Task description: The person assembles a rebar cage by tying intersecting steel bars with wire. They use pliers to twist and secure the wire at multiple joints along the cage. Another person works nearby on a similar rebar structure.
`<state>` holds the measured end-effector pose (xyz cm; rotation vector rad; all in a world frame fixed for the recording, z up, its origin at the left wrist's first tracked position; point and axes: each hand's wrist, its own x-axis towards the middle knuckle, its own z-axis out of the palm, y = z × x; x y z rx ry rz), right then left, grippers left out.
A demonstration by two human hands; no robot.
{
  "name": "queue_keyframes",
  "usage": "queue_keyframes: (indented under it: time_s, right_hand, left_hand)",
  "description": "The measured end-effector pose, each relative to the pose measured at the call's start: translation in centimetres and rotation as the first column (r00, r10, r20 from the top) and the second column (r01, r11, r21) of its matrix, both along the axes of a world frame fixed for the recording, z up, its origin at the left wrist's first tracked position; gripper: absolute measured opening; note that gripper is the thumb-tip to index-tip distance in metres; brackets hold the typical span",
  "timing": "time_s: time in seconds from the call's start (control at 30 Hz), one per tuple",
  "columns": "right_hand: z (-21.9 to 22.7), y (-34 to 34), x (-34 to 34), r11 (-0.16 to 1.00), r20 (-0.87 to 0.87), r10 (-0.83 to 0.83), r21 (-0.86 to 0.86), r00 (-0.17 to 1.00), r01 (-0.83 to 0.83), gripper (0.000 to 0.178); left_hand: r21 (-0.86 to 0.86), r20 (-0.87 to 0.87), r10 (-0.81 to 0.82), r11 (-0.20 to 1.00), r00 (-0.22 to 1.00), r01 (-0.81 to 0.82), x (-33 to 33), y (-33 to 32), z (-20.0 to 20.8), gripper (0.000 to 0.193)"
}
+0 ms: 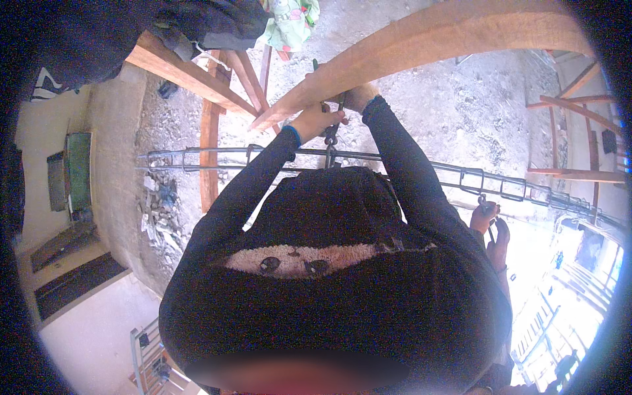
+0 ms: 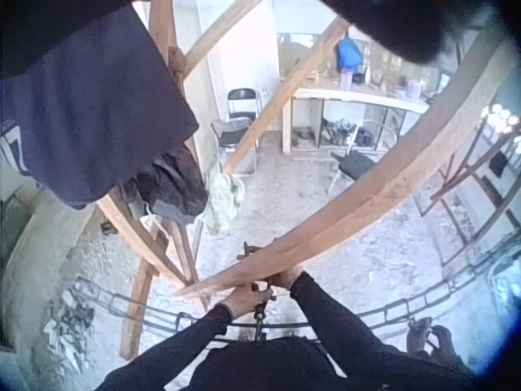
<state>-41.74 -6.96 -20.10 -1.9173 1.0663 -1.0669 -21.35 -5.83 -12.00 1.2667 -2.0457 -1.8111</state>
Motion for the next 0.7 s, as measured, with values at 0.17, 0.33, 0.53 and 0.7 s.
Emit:
queue_keyframes:
  time_s: [0.17, 0.33, 0.53, 0.7]
  right_hand:
    - [-0.5, 0.8, -0.5, 0.966, 0.217, -0.016, 0.254, 0.976, -0.041, 0.071]
    - [-0.5, 1.4, -0.2, 0.987, -0.032, -0.161, -0.019, 0.986, 0.16, 0.061]
    - [-0.2, 0.4, 0.5, 0.966, -0.622, -0.241, -0.082, 0.745, 0.244, 0.07]
    - [0.7, 0.9, 1.0, 0.924, -0.732, -0.256, 0.006, 0.631, 0.382, 0.054]
  left_hand:
    - [-0.186, 0.079, -0.033, 0.981, 0.996, 0.047, -0.3, 0.1, -0.8, 0.076]
    - [-0.36, -0.034, 0.02, 0.933, 0.999, -0.031, -0.6, 0.8, -1.0, 0.075]
    - [-0.202, 0.112, -0.061, 0.976, 0.992, 0.083, -0.7, 0.2, 0.5, 0.07]
    - [0.073, -0.213, 0.074, 0.996, 0.974, -0.06, -1.7, 1.0, -0.6, 0.043]
